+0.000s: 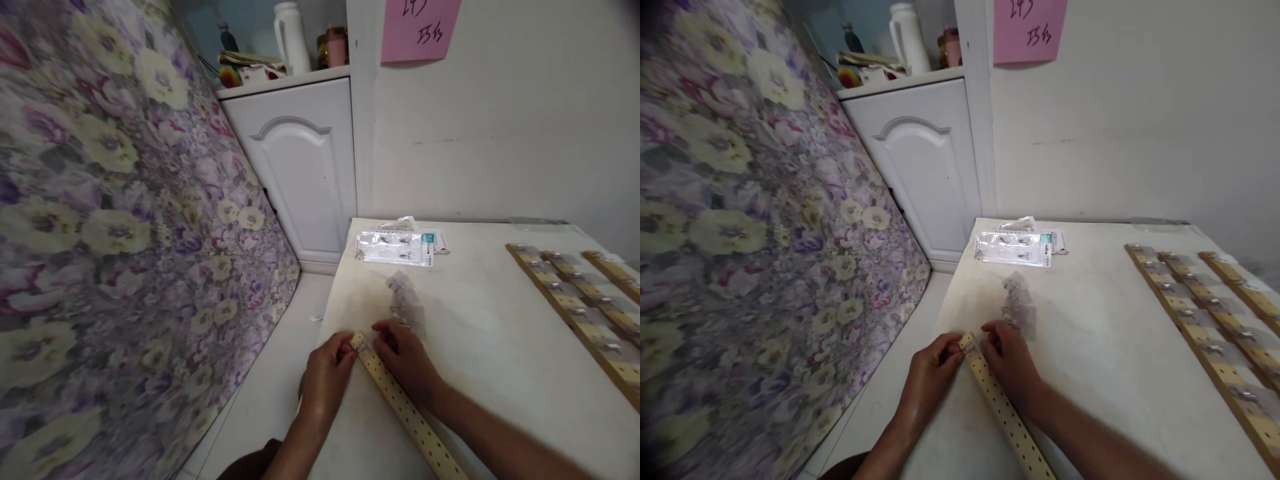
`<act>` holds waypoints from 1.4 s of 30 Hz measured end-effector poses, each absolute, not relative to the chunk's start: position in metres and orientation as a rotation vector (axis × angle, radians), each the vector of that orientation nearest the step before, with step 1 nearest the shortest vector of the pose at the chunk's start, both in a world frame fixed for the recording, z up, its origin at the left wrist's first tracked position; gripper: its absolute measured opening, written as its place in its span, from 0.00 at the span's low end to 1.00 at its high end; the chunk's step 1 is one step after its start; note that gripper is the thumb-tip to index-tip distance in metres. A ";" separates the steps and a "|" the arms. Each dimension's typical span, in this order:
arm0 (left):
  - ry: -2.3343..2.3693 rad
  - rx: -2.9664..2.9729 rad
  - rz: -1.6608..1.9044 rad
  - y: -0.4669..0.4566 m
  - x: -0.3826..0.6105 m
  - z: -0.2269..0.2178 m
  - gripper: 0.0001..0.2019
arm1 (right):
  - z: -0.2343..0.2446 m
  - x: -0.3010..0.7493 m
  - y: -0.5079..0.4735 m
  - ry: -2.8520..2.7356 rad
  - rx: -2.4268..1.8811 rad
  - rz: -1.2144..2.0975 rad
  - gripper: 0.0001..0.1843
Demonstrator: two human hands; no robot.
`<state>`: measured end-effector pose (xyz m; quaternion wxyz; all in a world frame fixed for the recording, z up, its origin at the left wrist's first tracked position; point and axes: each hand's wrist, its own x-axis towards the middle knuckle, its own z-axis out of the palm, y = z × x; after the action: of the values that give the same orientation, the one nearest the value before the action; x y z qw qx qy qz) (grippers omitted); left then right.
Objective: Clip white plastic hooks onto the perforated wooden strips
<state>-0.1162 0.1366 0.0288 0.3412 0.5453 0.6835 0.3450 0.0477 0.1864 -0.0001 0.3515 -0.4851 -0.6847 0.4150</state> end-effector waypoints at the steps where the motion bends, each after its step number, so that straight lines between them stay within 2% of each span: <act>1: 1.778 1.418 0.900 0.137 -0.116 0.029 0.14 | 0.000 0.048 0.187 -1.771 -1.252 1.076 0.11; 17: 1.765 1.440 0.928 0.135 -0.117 0.026 0.13 | -0.005 0.046 0.186 -1.778 -1.241 1.092 0.17; 32: 1.762 1.424 0.890 0.139 -0.117 0.027 0.12 | -0.006 0.040 0.189 -1.794 -1.268 1.095 0.15; 42: 1.757 1.479 0.878 0.134 -0.119 0.029 0.13 | -0.008 0.045 0.182 -1.753 -1.243 1.106 0.20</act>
<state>-0.1185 0.1343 0.0294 0.3350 0.5668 0.6734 0.3363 0.0445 0.1824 -0.0075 0.3547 -0.4808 -0.6781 0.4280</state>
